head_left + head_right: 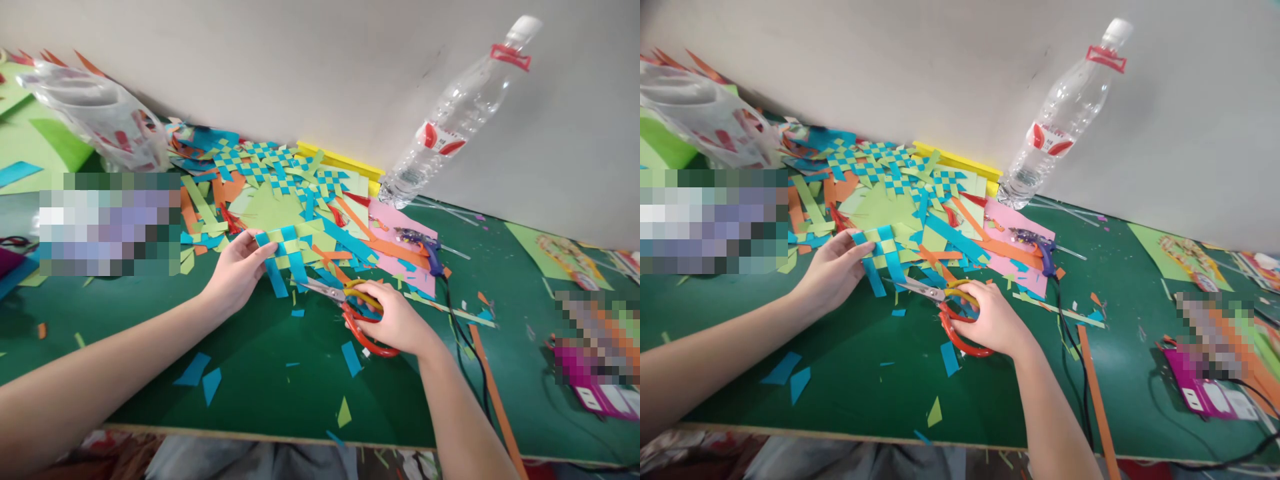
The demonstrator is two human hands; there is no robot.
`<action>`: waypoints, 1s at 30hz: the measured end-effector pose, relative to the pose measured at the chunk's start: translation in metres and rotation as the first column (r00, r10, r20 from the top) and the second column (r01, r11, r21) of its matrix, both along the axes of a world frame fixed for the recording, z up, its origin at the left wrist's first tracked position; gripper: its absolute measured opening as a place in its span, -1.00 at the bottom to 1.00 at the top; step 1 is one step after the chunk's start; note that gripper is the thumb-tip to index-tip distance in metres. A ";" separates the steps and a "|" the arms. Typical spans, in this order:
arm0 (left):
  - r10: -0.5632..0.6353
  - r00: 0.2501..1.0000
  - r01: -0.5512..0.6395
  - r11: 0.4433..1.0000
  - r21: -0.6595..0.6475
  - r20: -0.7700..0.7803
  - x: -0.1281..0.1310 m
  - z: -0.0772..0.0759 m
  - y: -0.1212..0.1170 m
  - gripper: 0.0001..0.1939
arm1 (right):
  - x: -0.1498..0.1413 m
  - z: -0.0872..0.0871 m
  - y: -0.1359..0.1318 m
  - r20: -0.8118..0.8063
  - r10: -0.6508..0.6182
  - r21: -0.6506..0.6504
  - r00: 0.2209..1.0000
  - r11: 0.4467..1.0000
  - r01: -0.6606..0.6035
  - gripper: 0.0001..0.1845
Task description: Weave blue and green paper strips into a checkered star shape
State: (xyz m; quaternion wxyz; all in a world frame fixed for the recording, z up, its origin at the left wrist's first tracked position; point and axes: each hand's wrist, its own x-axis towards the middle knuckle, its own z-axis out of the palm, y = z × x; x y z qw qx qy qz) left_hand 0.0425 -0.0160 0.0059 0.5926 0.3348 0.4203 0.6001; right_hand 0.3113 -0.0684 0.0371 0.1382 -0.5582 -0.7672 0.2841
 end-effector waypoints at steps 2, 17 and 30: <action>0.003 1.000 -0.003 1.000 -0.006 -0.002 0.000 0.000 0.000 -0.75 | 0.001 0.000 0.000 -0.005 0.009 0.007 1.000 1.000 -0.009 -0.54; 0.029 0.999 -0.029 0.999 0.016 -0.022 -0.002 0.000 0.000 -0.78 | 0.003 -0.002 -0.001 0.019 0.025 0.024 1.000 0.999 -0.025 -0.65; 0.093 0.995 -0.093 0.996 0.003 -0.047 -0.001 0.002 0.000 -0.82 | 0.001 0.002 -0.001 0.054 -0.015 -0.004 0.998 1.000 0.015 -0.47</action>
